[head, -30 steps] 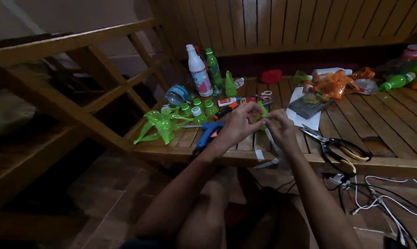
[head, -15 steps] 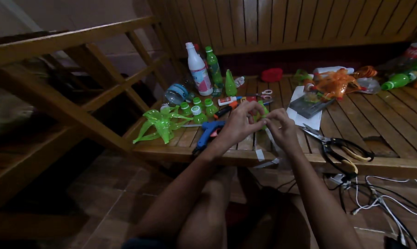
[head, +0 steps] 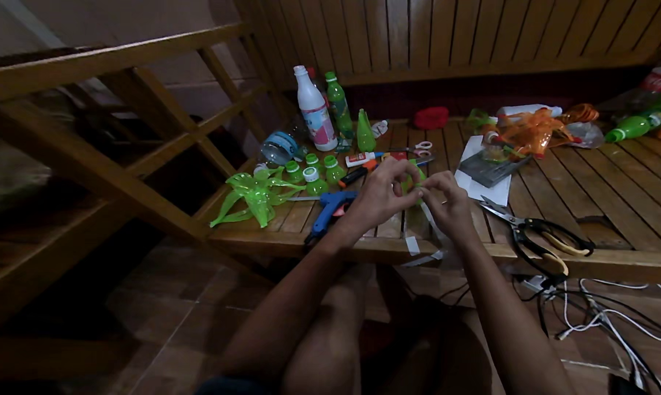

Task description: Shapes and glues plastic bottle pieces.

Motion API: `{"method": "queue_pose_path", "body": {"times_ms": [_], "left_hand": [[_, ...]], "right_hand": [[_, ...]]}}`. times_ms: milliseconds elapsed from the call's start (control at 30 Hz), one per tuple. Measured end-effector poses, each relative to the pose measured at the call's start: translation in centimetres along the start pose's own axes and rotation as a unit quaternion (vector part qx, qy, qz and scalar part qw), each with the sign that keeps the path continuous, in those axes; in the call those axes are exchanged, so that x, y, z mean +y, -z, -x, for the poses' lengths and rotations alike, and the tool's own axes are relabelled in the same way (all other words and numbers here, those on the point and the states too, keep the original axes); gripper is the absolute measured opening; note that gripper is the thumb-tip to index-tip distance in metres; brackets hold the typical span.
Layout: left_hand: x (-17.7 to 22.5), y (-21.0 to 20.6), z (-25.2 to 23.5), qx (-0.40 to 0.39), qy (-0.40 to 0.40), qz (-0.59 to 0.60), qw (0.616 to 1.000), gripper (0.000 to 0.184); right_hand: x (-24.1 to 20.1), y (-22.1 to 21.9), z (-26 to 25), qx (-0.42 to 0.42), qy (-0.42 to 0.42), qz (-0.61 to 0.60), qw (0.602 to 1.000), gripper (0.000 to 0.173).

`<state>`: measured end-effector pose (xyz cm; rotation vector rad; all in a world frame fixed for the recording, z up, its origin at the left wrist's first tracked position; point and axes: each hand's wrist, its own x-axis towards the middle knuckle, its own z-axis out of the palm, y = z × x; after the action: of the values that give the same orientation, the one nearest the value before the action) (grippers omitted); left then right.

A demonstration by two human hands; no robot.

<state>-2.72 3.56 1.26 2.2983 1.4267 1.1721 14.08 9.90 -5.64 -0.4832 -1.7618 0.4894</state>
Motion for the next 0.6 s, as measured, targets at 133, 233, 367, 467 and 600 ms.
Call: {"method": "queue_pose_path", "body": {"times_ms": [133, 233, 367, 467, 600], "left_hand": [[-0.13, 0.12, -0.09, -0.003, -0.017, -0.016, 1.0, 0.022], [-0.19, 0.04, -0.38, 0.001, -0.021, -0.016, 1.0, 0.022], [-0.21, 0.03, -0.44, 0.002, -0.023, -0.02, 1.0, 0.022], [-0.5, -0.09, -0.51, 0.007, -0.031, -0.022, 0.999, 0.023], [-0.46, 0.19, -0.64, -0.001, -0.046, -0.04, 0.998, 0.023]], "right_hand": [[0.05, 0.05, 0.02, -0.002, 0.002, 0.002, 1.0, 0.008], [0.16, 0.03, 0.0, -0.002, 0.005, 0.005, 1.0, 0.008], [0.14, 0.05, 0.02, -0.005, 0.004, 0.011, 1.0, 0.008], [0.16, 0.07, 0.04, -0.004, 0.009, 0.011, 1.0, 0.008], [0.14, 0.07, 0.04, -0.005, 0.008, 0.012, 1.0, 0.009]]}}
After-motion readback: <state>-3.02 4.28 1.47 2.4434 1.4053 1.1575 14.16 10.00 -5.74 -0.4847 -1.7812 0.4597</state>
